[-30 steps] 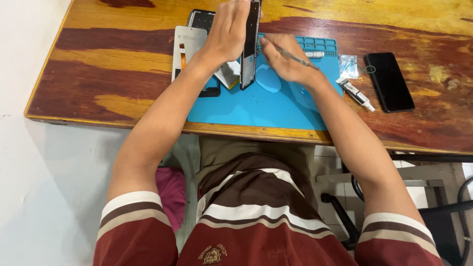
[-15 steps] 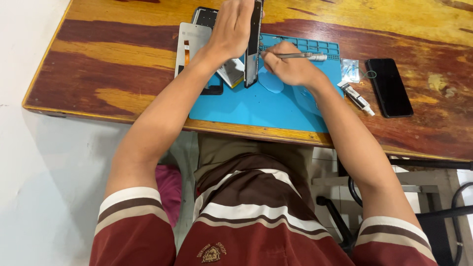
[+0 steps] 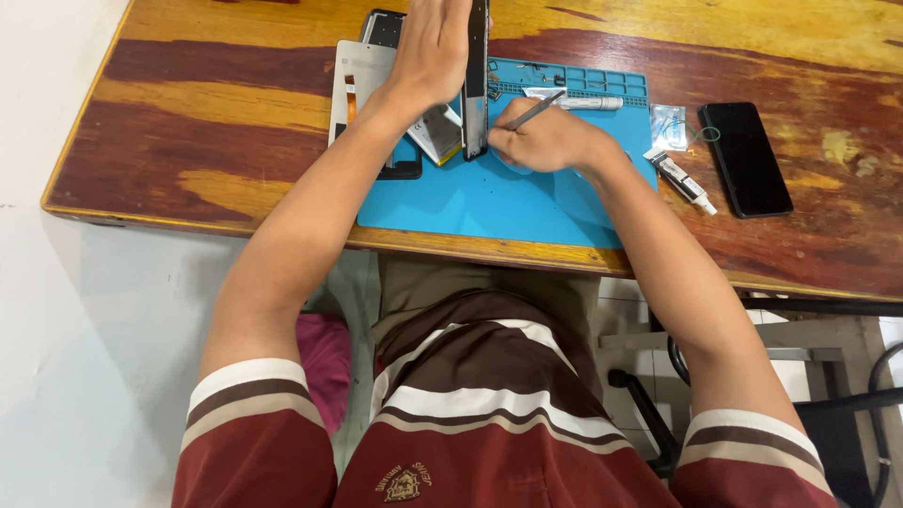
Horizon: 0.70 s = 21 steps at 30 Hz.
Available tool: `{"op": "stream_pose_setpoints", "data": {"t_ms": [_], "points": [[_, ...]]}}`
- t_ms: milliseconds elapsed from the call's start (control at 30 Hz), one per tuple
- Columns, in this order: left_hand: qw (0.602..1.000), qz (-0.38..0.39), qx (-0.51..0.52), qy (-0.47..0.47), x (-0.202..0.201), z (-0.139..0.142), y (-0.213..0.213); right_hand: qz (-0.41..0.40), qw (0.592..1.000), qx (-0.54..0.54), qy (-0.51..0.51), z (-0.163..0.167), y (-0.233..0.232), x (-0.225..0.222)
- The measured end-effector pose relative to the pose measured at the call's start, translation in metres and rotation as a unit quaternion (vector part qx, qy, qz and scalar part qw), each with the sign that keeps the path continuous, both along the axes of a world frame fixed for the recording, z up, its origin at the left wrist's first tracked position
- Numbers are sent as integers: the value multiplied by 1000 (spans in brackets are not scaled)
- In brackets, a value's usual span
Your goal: The person uses a metal spudger to pry and separate the phone's internal components from the frame. They then remove the battery and place it on the mat, followed by repositioning the phone chassis and continuing to separate internal parts.
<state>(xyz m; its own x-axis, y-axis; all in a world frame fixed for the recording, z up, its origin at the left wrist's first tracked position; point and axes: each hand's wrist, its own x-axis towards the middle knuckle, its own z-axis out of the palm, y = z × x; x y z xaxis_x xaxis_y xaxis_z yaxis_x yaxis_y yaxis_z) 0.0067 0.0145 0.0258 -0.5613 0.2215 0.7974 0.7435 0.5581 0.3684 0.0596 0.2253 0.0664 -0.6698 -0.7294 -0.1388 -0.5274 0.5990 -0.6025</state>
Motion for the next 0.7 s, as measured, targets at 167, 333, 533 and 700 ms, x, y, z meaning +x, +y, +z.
{"op": "stream_pose_setpoints", "data": {"t_ms": [167, 333, 533, 700], "points": [[995, 30, -22, 90, -5, -9, -1, -15, 996, 65, 63, 6, -4, 10], [998, 29, -46, 40, -15, -19, -5, -15, 997, 64, 45, 10, -4, 10], [993, 0, -62, 104, -17, -23, -10, -87, 992, -88, -9, 16, 13, -6], [997, -30, -45, 45, -11, -23, -11, -110, 962, -232, 92, 9, 33, -18]]}}
